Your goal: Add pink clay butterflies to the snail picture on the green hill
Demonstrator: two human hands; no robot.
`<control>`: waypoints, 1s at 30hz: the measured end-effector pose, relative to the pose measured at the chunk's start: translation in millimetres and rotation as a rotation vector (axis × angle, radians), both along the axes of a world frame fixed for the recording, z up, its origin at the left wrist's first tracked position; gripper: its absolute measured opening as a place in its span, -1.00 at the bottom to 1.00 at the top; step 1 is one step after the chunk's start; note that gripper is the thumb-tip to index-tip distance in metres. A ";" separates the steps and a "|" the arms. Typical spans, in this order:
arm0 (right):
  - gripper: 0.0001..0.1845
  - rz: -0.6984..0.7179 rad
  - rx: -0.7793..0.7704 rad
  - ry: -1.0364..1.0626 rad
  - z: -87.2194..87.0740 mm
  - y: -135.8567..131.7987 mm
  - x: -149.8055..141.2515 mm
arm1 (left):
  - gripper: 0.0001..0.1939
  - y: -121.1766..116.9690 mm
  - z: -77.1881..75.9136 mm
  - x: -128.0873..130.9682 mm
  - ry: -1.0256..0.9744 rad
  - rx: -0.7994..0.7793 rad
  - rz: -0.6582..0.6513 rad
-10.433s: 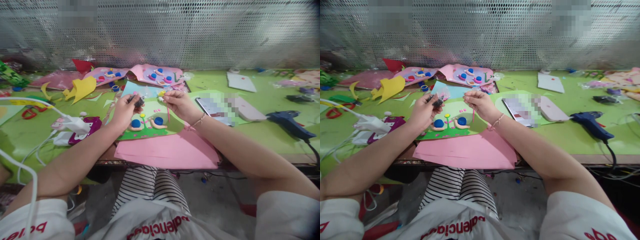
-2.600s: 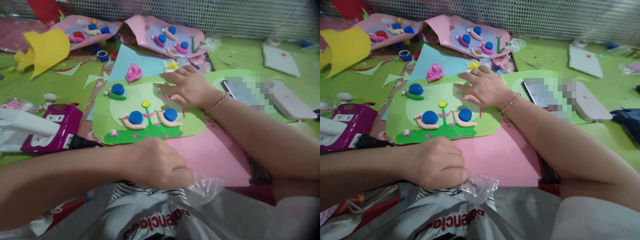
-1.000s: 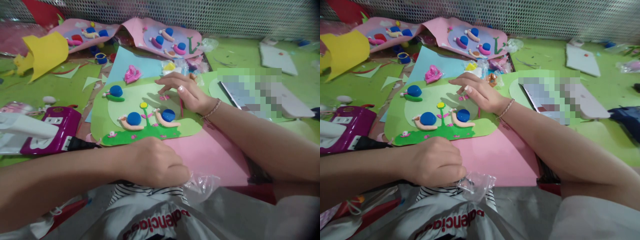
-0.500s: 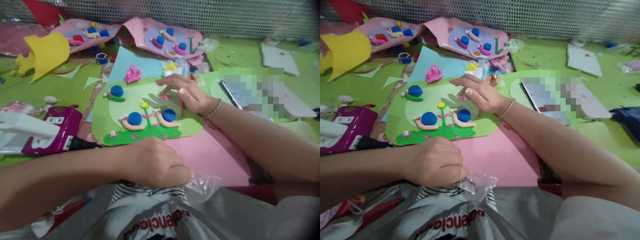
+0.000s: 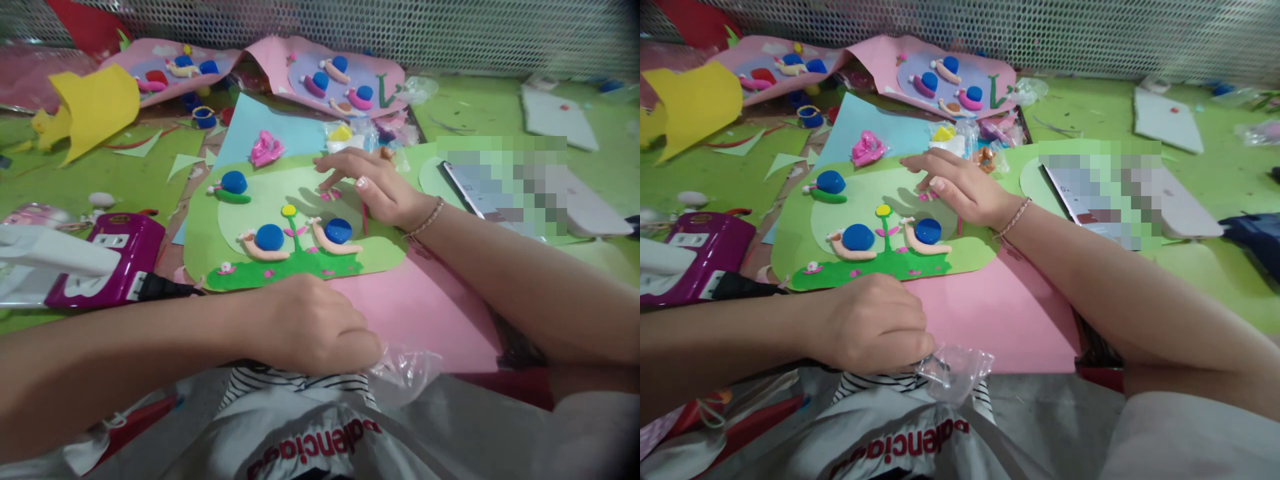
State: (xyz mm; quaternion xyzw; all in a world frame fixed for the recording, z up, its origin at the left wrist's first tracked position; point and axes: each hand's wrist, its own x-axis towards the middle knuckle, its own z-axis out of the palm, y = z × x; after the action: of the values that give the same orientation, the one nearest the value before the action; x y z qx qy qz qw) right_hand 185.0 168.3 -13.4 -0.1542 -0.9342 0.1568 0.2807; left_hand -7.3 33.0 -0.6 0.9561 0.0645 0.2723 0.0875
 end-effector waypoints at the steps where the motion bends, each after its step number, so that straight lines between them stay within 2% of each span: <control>1: -0.40 -0.005 -0.005 0.005 0.2 -0.1 0.0 | -0.75 -0.1 0.2 0.1 -0.002 -0.001 0.001; 6: -0.41 -0.011 -0.030 -0.001 -0.2 -0.9 -0.3 | -0.75 -0.6 0.3 0.0 0.006 -0.001 0.006; 23: -0.41 -0.059 0.024 0.017 -0.2 -0.2 -0.3 | -0.78 -0.5 -0.8 -0.6 0.000 0.000 0.008; 30: -0.38 -0.042 -0.010 0.000 1.1 -1.9 -1.6 | -0.78 0.1 0.2 0.2 -0.017 0.015 0.011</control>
State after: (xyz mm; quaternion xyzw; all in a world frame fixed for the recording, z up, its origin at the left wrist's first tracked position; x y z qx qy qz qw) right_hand 183.4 166.4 -12.3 -0.1752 -0.9300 0.1558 0.2831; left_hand -7.1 33.1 -0.4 0.9540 0.0669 0.2813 0.0795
